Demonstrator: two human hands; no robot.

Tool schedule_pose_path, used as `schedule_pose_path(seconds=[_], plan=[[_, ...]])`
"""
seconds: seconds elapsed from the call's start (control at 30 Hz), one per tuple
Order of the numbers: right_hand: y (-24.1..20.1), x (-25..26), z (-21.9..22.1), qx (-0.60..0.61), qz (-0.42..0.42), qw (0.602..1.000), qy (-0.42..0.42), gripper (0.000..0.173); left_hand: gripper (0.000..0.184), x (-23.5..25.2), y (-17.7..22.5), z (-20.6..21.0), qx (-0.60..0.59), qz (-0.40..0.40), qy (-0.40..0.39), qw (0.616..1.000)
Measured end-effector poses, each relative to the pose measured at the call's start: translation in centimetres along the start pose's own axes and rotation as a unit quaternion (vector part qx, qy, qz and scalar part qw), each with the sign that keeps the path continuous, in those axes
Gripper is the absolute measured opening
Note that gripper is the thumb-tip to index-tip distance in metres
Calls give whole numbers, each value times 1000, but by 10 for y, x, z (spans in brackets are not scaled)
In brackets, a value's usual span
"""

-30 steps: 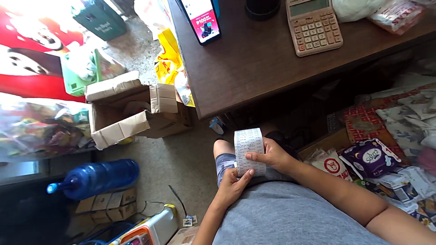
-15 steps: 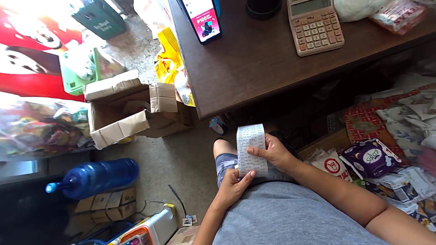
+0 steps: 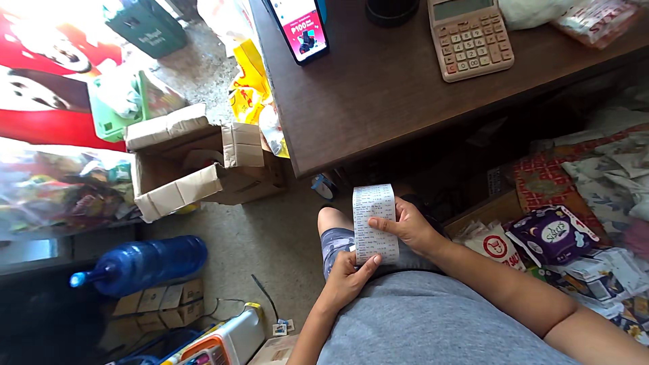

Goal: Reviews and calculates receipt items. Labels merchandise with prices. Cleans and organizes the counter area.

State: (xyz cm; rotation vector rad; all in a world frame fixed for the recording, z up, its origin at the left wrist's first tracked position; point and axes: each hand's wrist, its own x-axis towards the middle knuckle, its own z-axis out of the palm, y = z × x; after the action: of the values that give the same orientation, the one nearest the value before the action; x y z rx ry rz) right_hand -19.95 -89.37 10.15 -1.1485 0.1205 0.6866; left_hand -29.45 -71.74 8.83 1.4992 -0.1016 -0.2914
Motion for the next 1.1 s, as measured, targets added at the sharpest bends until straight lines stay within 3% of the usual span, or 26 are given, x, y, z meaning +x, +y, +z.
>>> schedule_pose_path(seconds=[1.1], plan=[[1, 2, -1, -3, 8, 1000, 14, 31, 18, 2, -2, 1, -1, -5, 3, 1000]])
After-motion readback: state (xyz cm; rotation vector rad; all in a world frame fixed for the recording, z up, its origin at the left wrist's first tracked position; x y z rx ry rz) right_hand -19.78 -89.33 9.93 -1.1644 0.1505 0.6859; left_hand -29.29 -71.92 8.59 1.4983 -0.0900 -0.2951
